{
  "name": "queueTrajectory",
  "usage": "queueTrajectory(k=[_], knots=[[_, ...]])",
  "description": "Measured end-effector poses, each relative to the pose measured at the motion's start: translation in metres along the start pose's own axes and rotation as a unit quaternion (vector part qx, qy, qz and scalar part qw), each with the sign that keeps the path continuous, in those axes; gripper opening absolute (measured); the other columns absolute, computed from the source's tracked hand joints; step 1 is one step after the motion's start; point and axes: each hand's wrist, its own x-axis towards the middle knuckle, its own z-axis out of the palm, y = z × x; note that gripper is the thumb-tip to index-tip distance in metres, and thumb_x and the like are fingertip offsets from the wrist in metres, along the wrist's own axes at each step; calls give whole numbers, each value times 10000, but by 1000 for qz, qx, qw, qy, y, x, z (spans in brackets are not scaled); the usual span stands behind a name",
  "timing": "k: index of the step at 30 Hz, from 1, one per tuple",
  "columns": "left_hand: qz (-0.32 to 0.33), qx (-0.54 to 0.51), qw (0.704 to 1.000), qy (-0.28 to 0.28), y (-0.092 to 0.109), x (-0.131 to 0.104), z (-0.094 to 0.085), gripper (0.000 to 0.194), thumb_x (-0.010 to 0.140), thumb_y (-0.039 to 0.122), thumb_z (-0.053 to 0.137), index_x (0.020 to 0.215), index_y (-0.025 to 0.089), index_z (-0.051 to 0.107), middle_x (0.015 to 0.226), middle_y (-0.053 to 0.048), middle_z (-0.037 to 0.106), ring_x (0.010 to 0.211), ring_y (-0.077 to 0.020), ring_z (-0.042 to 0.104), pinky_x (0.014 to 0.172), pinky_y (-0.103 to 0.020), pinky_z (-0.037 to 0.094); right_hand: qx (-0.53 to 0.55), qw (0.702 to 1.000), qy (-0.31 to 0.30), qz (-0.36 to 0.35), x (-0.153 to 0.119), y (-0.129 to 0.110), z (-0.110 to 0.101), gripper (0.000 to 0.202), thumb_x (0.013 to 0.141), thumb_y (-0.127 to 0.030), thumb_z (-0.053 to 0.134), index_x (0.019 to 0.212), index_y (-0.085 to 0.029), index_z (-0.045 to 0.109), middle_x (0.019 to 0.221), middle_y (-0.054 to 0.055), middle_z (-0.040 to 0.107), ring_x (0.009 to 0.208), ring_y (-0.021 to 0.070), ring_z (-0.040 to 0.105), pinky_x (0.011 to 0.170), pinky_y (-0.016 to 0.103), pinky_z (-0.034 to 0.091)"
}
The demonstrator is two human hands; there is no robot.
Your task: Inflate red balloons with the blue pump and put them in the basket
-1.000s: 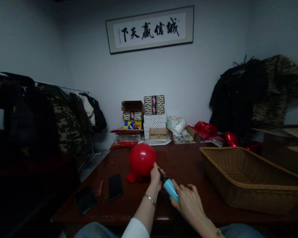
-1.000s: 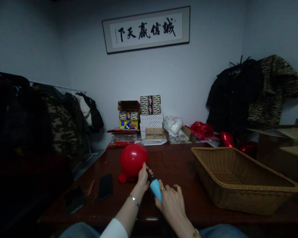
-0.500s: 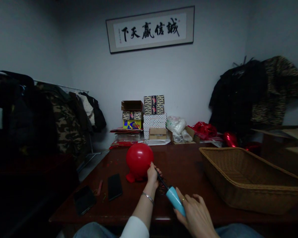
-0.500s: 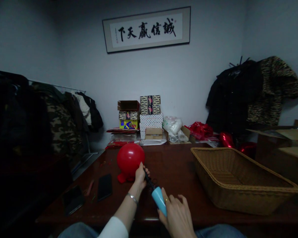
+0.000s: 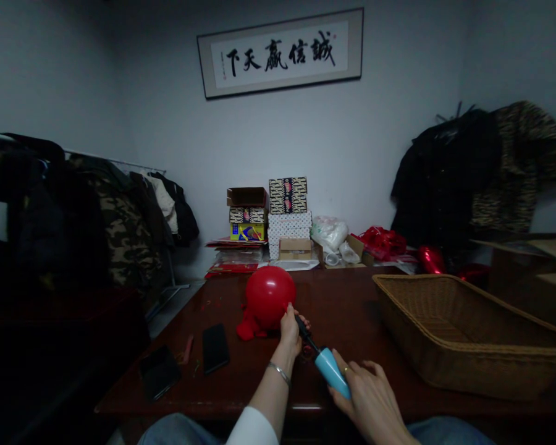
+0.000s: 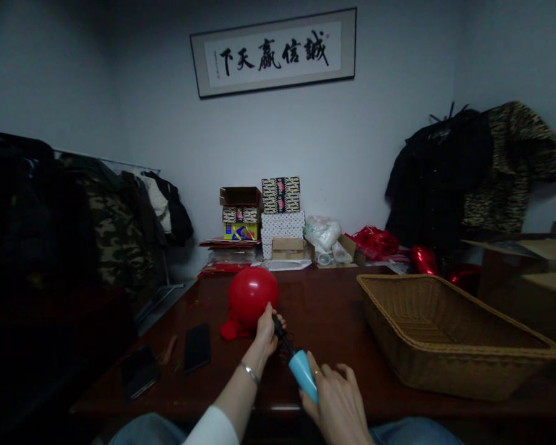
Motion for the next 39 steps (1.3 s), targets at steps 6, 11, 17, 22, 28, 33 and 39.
queueTrajectory(k=[6, 11, 17, 22, 28, 33, 39], knots=[[-9, -10, 1000, 2, -11, -8, 5, 410, 740, 579, 536, 672, 200, 395, 430, 37, 452, 385, -113, 452, 414, -232, 352, -13, 999, -40, 20, 28, -11, -4, 487, 778, -289, 501, 1253, -183, 485, 892, 66, 661, 811, 197, 603, 852, 361, 259], [-3, -1, 1000, 12, -6, -8, 4, 401, 757, 570, 517, 662, 198, 402, 425, 43, 434, 375, -101, 424, 406, -228, 346, -21, 998, -47, 24, 38, -19, -2, 503, 776, -302, 505, 1264, -184, 473, 899, 76, 658, 821, 202, 599, 860, 363, 253], [5, 23, 999, 23, 2, -2, -2, 405, 763, 578, 493, 658, 199, 398, 438, 56, 406, 368, -82, 393, 389, -207, 298, -25, 999, -16, 12, 26, -19, 6, 512, 774, -288, 516, 1275, -200, 456, 886, 61, 653, 832, 200, 594, 865, 363, 253], [2, 28, 999, 29, 7, 1, -5, 420, 740, 592, 513, 654, 199, 390, 444, 59, 399, 371, -79, 388, 397, -206, 293, -10, 1000, 17, -11, 4, -8, 9, 526, 774, -297, 529, 1285, -216, 439, 848, 35, 646, 791, 186, 599, 854, 362, 267], [14, 22, 999, 33, 15, 10, -10, 421, 728, 589, 532, 658, 202, 381, 446, 65, 395, 368, -77, 385, 396, -204, 283, -6, 997, 57, -60, -24, 16, 12, 599, 755, -324, 558, 1319, -228, 382, 847, 15, 654, 776, 177, 606, 841, 346, 292], [7, 23, 999, 28, 13, 13, -10, 409, 744, 583, 513, 670, 202, 384, 448, 64, 400, 369, -78, 392, 398, -201, 280, -14, 996, 64, -68, -31, 23, 13, 582, 753, -326, 556, 1302, -206, 407, 842, 15, 656, 788, 179, 609, 847, 342, 293], [10, 27, 999, 24, 9, 9, -9, 399, 758, 581, 489, 682, 203, 386, 436, 66, 398, 360, -82, 386, 399, -206, 289, -7, 998, 42, -37, -20, 11, 11, 535, 732, -284, 561, 1254, -210, 471, 848, 26, 664, 776, 176, 611, 841, 349, 288]])
